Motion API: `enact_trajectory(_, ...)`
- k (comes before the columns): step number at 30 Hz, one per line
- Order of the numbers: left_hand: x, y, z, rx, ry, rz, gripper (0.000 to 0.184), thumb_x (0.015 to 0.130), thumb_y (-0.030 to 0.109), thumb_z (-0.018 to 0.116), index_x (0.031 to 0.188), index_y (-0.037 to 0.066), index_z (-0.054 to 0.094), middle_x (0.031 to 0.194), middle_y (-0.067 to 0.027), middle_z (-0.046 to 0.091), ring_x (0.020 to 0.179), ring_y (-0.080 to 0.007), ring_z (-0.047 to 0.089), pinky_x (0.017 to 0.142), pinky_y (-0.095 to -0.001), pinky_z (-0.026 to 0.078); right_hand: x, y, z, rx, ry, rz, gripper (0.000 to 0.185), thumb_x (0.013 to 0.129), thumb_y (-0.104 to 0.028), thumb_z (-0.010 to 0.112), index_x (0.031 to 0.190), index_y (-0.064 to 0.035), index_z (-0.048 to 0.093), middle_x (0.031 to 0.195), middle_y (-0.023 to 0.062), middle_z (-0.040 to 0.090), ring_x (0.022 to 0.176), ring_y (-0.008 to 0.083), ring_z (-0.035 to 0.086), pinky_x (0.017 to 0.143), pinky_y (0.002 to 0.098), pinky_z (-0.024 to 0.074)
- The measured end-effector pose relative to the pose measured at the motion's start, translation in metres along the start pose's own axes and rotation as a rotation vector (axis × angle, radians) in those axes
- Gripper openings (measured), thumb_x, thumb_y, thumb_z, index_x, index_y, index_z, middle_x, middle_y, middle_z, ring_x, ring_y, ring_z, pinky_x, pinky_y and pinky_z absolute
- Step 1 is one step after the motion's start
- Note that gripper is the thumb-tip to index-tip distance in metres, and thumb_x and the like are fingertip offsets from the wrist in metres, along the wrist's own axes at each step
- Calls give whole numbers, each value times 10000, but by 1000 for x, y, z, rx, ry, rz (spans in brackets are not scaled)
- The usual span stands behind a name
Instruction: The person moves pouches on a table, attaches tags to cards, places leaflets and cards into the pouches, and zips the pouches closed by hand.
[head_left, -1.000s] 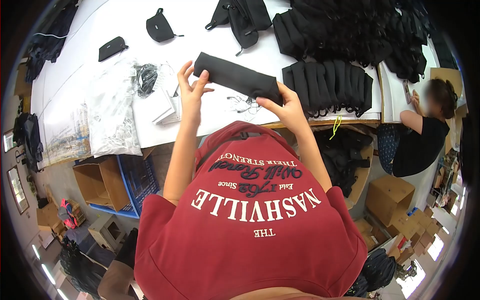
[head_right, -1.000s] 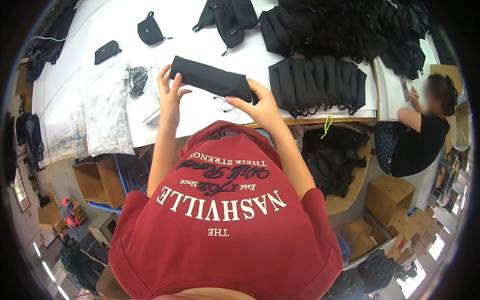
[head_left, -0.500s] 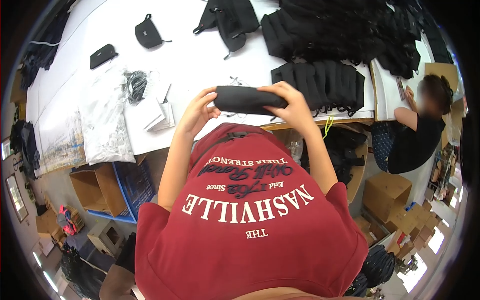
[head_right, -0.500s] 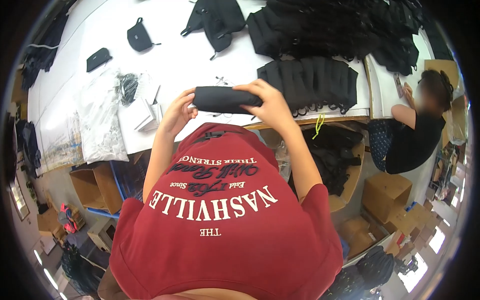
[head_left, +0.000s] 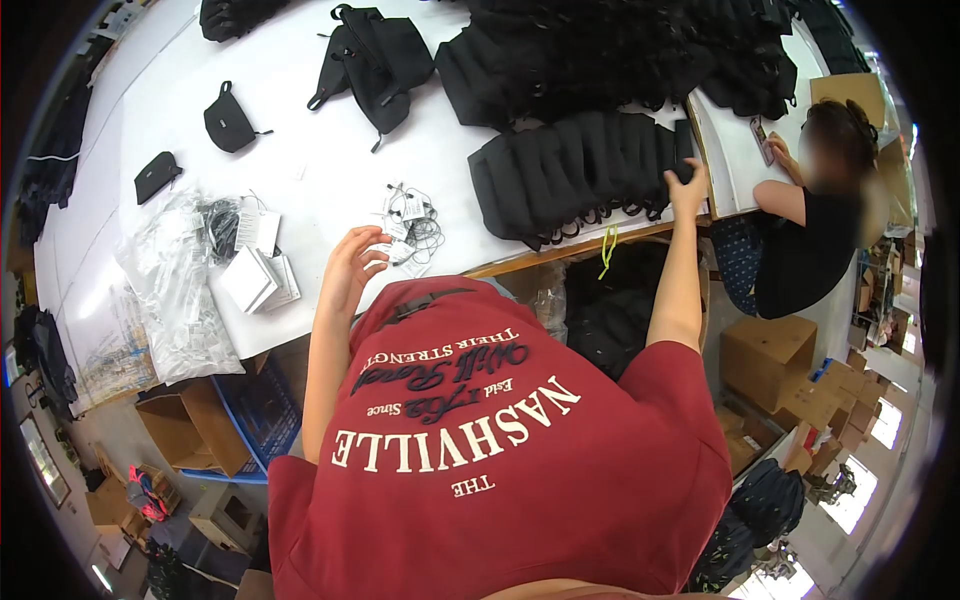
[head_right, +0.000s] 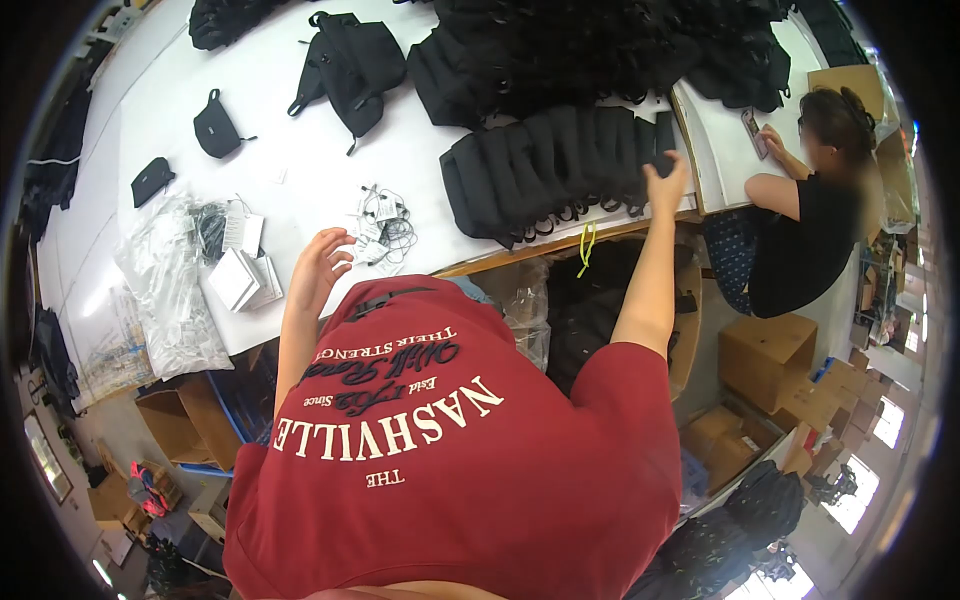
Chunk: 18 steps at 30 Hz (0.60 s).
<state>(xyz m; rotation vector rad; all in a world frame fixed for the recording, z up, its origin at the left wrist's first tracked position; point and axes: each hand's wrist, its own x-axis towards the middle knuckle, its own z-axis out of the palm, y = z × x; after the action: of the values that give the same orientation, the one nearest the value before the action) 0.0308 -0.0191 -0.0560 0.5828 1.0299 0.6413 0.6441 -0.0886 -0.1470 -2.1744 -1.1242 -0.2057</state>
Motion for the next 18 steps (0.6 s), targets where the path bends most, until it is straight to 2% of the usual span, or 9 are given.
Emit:
enact_trajectory(1, 1, -1, 3, 4, 4, 3, 229, 939, 226, 511, 1076, 44, 538, 1009, -82, 608, 790, -119, 572, 709, -247, 472, -6, 24, 14, 45, -186, 43, 447, 700, -267, 795, 1044, -82, 577, 1128, 161, 578, 1068, 331, 535, 968, 383, 376)
enact_trajectory(4, 5, -1, 10, 36, 26, 3, 226, 936, 223, 515, 1072, 44, 540, 1000, -80, 618, 804, -126, 581, 729, -257, 477, -7, 21, 22, 283, -42, 495, 484, 716, -355, 791, 1034, -65, 570, 1146, 168, 579, 1095, 319, 530, 979, 368, 366)
enact_trajectory(7, 15, -6, 22, 153, -13, -16, 255, 930, 230, 527, 1100, 41, 540, 1009, -82, 631, 848, -141, 595, 774, -278, 479, 2, 49, 24, 322, 107, 663, 660, 724, -418, 774, 1217, -84, 491, 1163, 171, 571, 1081, 299, 544, 902, 385, 424)
enact_trajectory(8, 23, -9, 29, 204, -35, -22, 269, 927, 234, 532, 1114, 40, 540, 1013, -84, 635, 866, -146, 600, 791, -287, 480, 4, 73, 33, 440, 51, 735, 794, 716, -372, 779, 1341, -67, 395, 1183, 162, 565, 1089, 294, 544, 876, 388, 446)
enact_trajectory(9, 36, -14, 35, 298, -70, -48, 328, 910, 269, 560, 1141, 38, 538, 1061, -101, 622, 952, -168, 584, 848, -311, 458, 6, 41, 12, 492, -210, 896, 749, 752, -314, 739, 1353, -25, 398, 1217, 154, 554, 1104, 282, 540, 910, 365, 434)
enact_trajectory(11, 67, -33, 49, 453, -121, -106, 490, 860, 353, 622, 1204, 22, 514, 1167, -140, 571, 1112, -211, 519, 949, -356, 397, -1, 36, 14, 646, -439, 852, 623, 814, -304, 665, 1304, 12, 448, 1244, 151, 544, 1100, 257, 544, 943, 351, 414)
enact_trajectory(13, 95, -43, 75, 541, -180, -201, 782, 770, 479, 693, 1304, -18, 411, 1314, -199, 439, 1262, -279, 387, 1030, -399, 304, -7, 4, 5, 633, -439, 810, 537, 869, -319, 590, 1281, 7, 485, 1256, 149, 540, 1133, 247, 523, 987, 345, 375)
enact_trajectory(16, 144, -69, 100, 583, -44, -247, 1170, 593, 624, 776, 1351, -96, 250, 1257, -268, 431, 1227, -312, 398, 992, -384, 344, -18, -17, 5, 732, -460, 744, 619, 880, -374, 588, 1321, 36, 441, 1322, 157, 487, 1230, 254, 450, 1042, 334, 320)
enact_trajectory(18, 158, -67, 118, 412, -85, -176, 1108, 608, 493, 839, 1314, -142, 267, 1239, -248, 472, 1143, -285, 498, 977, -369, 396, -28, -32, 5, 773, -473, 682, 684, 880, -416, 592, 1341, 56, 411, 1367, 155, 446, 1267, 253, 417, 1063, 330, 294)
